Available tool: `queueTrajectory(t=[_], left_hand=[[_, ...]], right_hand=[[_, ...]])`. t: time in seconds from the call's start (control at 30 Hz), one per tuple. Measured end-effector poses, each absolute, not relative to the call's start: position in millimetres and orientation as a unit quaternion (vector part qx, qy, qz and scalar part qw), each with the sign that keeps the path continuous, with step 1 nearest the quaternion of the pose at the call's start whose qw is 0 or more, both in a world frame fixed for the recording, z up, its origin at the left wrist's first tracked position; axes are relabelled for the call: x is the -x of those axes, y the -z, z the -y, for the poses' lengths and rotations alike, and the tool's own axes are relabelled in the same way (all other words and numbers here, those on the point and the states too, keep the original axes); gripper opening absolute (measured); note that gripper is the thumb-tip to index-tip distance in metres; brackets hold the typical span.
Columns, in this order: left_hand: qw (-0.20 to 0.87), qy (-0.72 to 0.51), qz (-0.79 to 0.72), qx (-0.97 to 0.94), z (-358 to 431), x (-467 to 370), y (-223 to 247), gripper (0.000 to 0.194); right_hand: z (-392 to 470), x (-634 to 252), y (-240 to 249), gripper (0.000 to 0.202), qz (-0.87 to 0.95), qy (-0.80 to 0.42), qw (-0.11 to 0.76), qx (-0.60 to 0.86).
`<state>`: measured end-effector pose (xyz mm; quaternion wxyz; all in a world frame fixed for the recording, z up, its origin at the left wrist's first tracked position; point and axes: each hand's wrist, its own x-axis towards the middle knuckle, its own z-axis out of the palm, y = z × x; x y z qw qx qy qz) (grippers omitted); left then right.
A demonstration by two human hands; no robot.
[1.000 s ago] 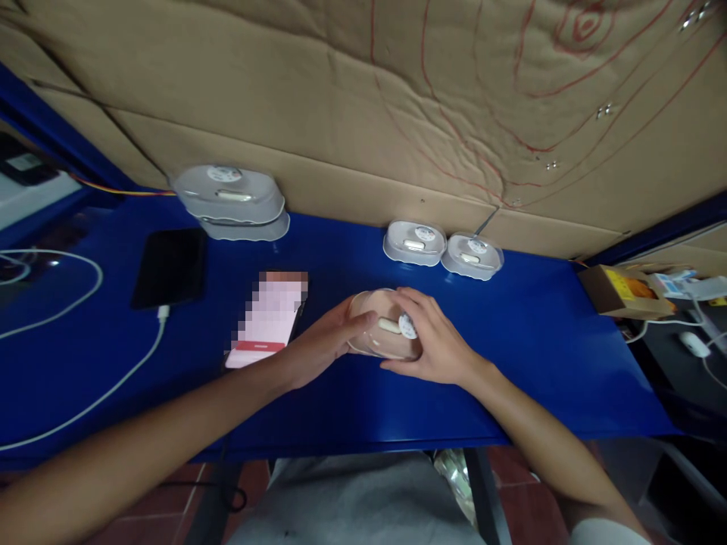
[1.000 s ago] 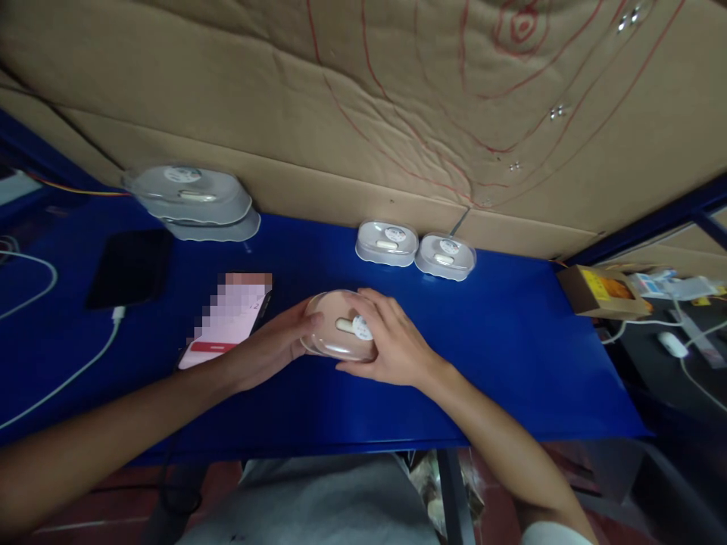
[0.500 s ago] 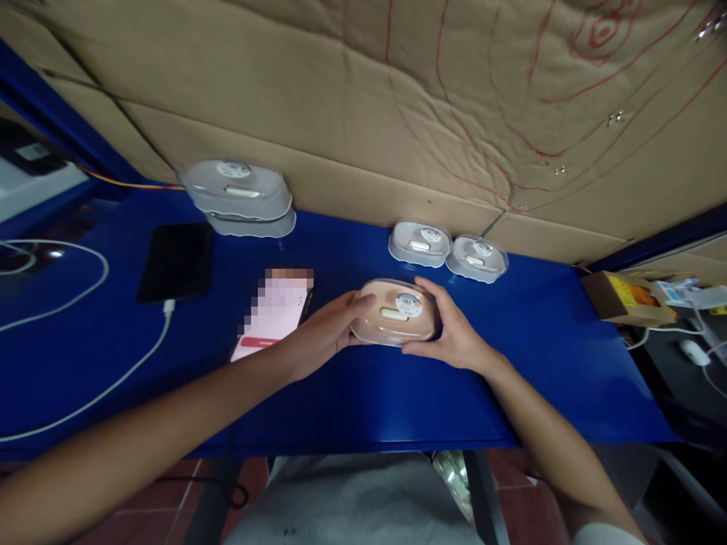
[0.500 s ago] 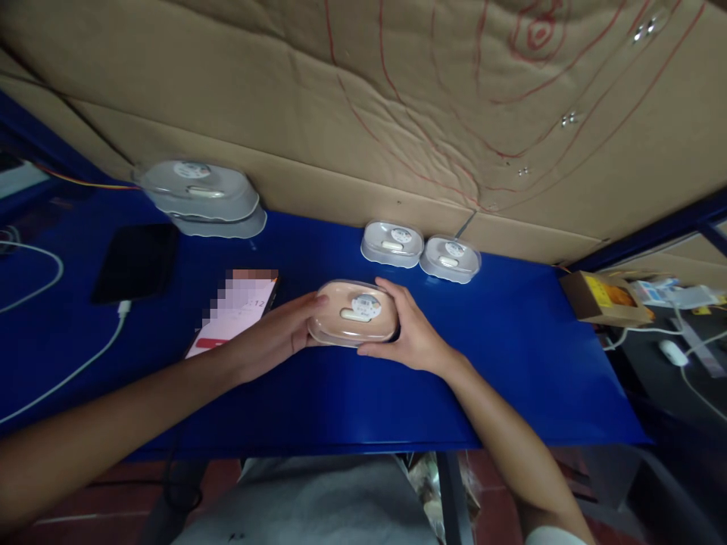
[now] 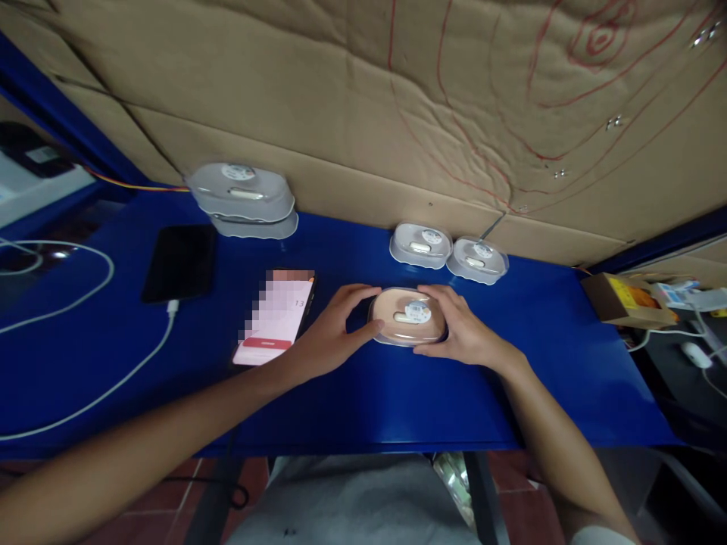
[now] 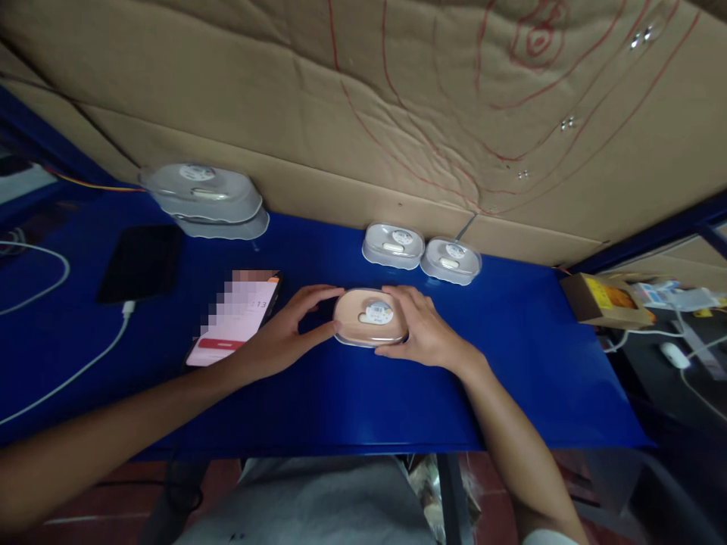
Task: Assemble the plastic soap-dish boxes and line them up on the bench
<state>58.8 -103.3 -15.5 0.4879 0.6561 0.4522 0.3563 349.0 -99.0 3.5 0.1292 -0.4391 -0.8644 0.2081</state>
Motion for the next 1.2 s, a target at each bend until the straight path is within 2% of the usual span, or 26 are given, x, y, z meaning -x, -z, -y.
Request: queueTrajectory(t=[0.2,0.33,0.5,0.7,0.87,1.2], left_hand=[[0.463,-0.322,-0.416,-0.713,105,-58,12,0.029],[0.46,-0.311,-0.39,-0.734,107,-58,10,0.021],[0.455,-0.291,-0.377,-0.753,109,-58,9,0.02],[0.446,-0.278,-0.381,-0.761,109,-58,9,0.021],[0.439,-0.265,-0.381,-0.769,110,-58,10,0.021],[0.403,-0.247,-0.373,-0.798,112,-58,13,0.022]], right_hand=[[98,-374,-16,0.103,0.829,-0.252,0.068,0.494],[95,-405,-22,0.099,0.808,-0.24,0.06,0.534],[90,-453,-22,0.094,0.779,-0.229,0.059,0.581],[86,-490,-19,0.1,0.731,-0.207,0.068,0.647],[85,-501,-22,0.102,0.686,-0.184,0.038,0.703],[91,-518,-23,0.096,0.706,-0.157,0.013,0.69]])
